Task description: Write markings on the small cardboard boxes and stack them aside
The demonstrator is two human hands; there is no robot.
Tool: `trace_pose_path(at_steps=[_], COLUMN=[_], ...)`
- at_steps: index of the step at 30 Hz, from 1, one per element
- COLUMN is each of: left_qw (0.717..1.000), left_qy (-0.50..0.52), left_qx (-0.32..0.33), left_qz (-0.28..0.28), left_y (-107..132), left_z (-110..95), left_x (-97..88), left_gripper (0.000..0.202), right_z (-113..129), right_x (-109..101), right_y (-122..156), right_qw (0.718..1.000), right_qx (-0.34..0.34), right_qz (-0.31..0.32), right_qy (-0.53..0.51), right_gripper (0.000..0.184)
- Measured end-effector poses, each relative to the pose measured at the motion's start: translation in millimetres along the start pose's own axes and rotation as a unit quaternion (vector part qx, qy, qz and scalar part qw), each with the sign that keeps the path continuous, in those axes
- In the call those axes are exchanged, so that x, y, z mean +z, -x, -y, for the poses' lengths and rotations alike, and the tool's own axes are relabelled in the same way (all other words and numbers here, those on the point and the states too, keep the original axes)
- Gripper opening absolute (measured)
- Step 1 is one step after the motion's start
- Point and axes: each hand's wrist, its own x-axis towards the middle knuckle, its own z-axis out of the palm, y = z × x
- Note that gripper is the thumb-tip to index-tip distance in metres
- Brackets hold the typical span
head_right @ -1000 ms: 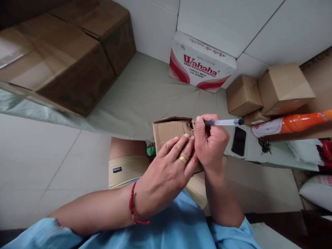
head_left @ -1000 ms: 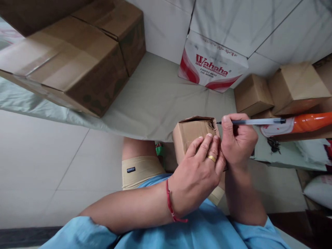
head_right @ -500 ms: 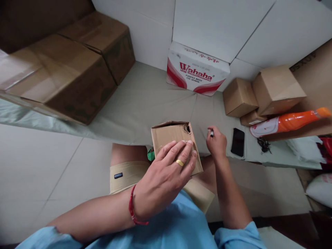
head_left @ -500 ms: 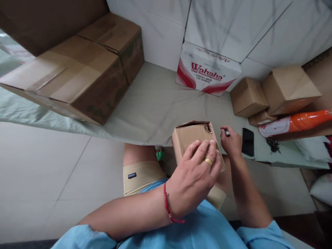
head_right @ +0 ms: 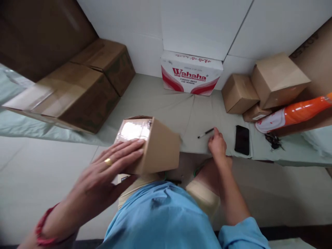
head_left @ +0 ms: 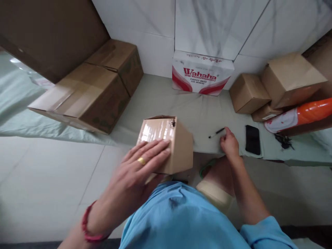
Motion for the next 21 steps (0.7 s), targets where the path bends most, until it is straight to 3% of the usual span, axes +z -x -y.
trace_pose_path(at_steps=[3, 5, 7, 10, 12, 14, 17, 21], left_qw=[0.994, 0.981, 0.964, 0.942, 0.928, 0.905, 0.867, 0.857], left_qy=[-0.008, -0.04, -0.053, -0.011, 0.046, 0.105, 0.132, 0.08], left_qx=[-0.108, -0.188, -0.261, -0.333, -0.365, -0.405, -0.472, -0.503], left_qz=[0.003, 0.01, 0.024, 0.048, 0.064, 0.079, 0.091, 0.081], left_y=[25, 40, 53, 64, 64, 62, 61, 62], left_z=[13, 20, 28, 39, 46, 49, 50, 42], left_x=[-15.6, -21.9, -23.8, -17.4, -6.4, 8.8, 33.1, 53.8], left_gripper=[0.051, 0.057, 0.061, 0.059, 0.056, 0.055, 0.048, 0.041], right_z=[7, 20, 38, 66, 80, 86, 84, 74], right_x=[3, 10, 18, 30, 37, 44, 57, 73], right_y=[17, 36, 57, 86, 99, 109, 122, 143], right_qw=[0.987, 0.966, 0.938, 0.854, 0.806, 0.8, 0.815, 0.822], right_qx=[0.014, 0.007, -0.016, -0.033, -0.03, -0.037, -0.056, -0.027], right_qz=[-0.017, 0.031, 0.122, 0.261, 0.303, 0.308, 0.308, 0.302], right_qy=[-0.16, -0.258, -0.324, -0.448, -0.507, -0.514, -0.487, -0.482], right_gripper=[0.068, 0.061, 0.062, 0.066, 0.068, 0.067, 0.062, 0.064])
